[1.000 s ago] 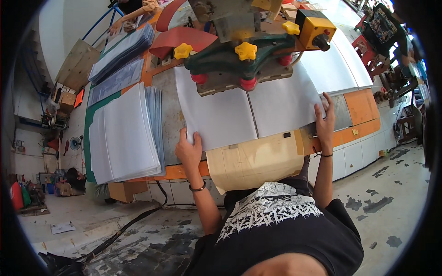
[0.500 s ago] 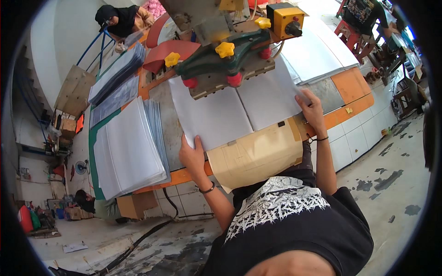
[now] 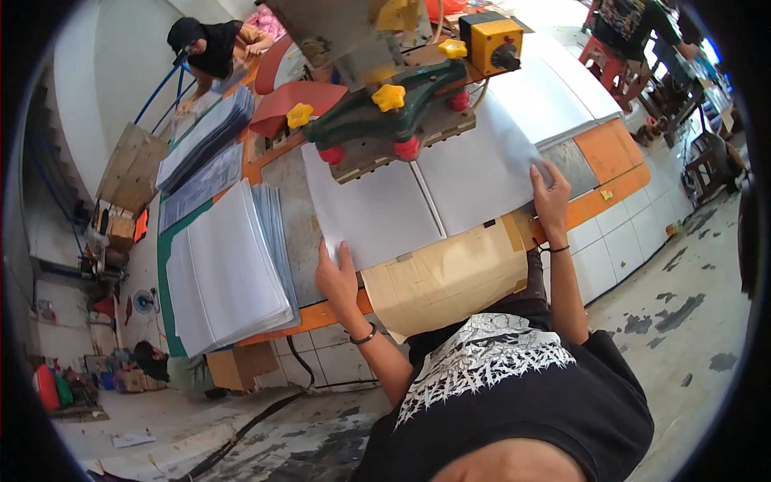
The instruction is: The person aligns plastic folder sheets under a heat press machine, presses their center seam, folds and stacks the finished sheets to the side, and repeats the process with new sheets from the stack.
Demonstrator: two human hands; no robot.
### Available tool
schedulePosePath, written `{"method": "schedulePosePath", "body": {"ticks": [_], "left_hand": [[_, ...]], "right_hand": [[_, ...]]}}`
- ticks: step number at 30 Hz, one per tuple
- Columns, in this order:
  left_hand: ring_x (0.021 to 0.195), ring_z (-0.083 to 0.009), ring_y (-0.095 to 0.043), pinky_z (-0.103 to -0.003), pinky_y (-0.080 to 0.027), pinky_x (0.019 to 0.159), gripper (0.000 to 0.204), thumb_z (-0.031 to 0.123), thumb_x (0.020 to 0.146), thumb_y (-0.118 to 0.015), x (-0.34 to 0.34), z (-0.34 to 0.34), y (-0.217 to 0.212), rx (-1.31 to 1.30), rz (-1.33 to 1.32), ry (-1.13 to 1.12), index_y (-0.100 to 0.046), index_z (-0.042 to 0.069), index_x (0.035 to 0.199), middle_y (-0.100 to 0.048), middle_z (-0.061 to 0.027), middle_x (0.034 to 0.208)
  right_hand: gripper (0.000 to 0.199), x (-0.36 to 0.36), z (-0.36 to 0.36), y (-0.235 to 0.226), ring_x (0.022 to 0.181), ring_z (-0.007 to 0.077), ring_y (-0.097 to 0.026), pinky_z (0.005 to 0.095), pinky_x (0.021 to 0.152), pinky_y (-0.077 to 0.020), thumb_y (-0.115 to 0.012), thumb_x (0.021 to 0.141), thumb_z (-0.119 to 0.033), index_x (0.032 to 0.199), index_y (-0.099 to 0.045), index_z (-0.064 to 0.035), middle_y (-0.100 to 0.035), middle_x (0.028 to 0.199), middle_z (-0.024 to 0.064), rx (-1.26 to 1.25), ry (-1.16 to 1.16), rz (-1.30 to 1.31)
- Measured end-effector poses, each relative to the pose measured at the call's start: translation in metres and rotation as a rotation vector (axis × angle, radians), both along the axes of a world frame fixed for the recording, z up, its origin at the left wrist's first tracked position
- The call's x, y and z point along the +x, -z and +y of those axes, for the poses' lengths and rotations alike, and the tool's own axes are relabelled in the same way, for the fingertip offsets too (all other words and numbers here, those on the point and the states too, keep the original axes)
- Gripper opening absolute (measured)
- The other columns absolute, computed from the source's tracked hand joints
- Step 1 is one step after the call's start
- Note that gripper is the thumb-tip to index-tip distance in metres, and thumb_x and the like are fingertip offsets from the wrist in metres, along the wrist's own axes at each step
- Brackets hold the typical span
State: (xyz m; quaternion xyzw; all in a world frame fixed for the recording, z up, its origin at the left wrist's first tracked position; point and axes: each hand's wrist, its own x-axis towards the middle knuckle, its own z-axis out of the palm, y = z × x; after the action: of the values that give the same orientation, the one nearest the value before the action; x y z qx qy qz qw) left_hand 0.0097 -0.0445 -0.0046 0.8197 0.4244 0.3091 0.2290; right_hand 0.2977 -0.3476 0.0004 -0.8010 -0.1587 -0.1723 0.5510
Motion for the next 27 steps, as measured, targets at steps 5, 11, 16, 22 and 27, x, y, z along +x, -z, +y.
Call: {"method": "schedulePosePath", "body": {"ticks": [5, 11, 16, 22, 27], "left_hand": [[0.095, -0.0453, -0.069, -0.049, -0.054, 0.079, 0.043, 0.027, 0.101, -0.060, -0.004, -0.001, 0.004, 0.041, -0.031, 0.032, -0.060, -0.002, 0.132, -0.072, -0.0264, 0.104], [0.094, -0.0465, -0.068, -0.050, -0.053, 0.079, 0.040, 0.023, 0.102, -0.057, -0.005, 0.002, 0.004, 0.031, -0.013, 0.054, -0.059, -0.004, 0.132, -0.072, -0.0270, 0.104], [0.095, -0.0469, -0.068, -0.051, -0.053, 0.081, 0.036, 0.014, 0.100, -0.055, -0.002, 0.000, 0.005, 0.078, -0.056, 0.014, -0.059, -0.006, 0.130, -0.070, -0.0299, 0.105], [0.097, -0.0473, -0.067, -0.051, -0.052, 0.083, 0.035, 0.009, 0.097, -0.057, -0.003, -0.002, 0.002, 0.059, -0.053, -0.008, -0.059, -0.008, 0.128, -0.069, -0.0309, 0.107], [0.096, -0.0474, -0.068, -0.051, -0.053, 0.083, 0.035, 0.011, 0.097, -0.058, -0.003, 0.002, 0.004, 0.055, -0.057, -0.011, -0.060, -0.008, 0.127, -0.070, -0.0308, 0.106]], "right_hand": [[0.031, -0.003, 0.006, -0.008, 0.095, 0.0273, -0.070, 0.0373, 0.085, -0.0526, -0.066, 0.096, -0.016, 0.121, -0.067, 0.0029, -0.073, 0.102, 0.0204, -0.104, 0.050, 0.106], [0.032, 0.002, 0.004, -0.006, 0.104, 0.0319, -0.069, 0.0399, 0.092, -0.0512, -0.065, 0.092, -0.010, 0.122, -0.066, -0.0003, -0.072, 0.111, 0.0201, -0.134, -0.039, -0.026], [0.033, 0.005, 0.003, -0.002, 0.104, 0.0328, -0.069, 0.0396, 0.093, -0.0514, -0.066, 0.087, -0.006, 0.120, -0.068, -0.0028, -0.073, 0.113, 0.0172, -0.138, -0.111, -0.025], [0.030, 0.008, 0.001, 0.002, 0.104, 0.0348, -0.069, 0.0407, 0.095, -0.0498, -0.067, 0.087, -0.007, 0.117, -0.070, -0.0029, -0.074, 0.112, 0.0168, -0.182, -0.164, 0.004], [0.027, 0.009, 0.001, 0.004, 0.101, 0.0345, -0.068, 0.0406, 0.097, -0.0469, -0.066, 0.089, -0.011, 0.115, -0.070, -0.0053, -0.074, 0.111, 0.0145, -0.209, -0.156, -0.017]]}}
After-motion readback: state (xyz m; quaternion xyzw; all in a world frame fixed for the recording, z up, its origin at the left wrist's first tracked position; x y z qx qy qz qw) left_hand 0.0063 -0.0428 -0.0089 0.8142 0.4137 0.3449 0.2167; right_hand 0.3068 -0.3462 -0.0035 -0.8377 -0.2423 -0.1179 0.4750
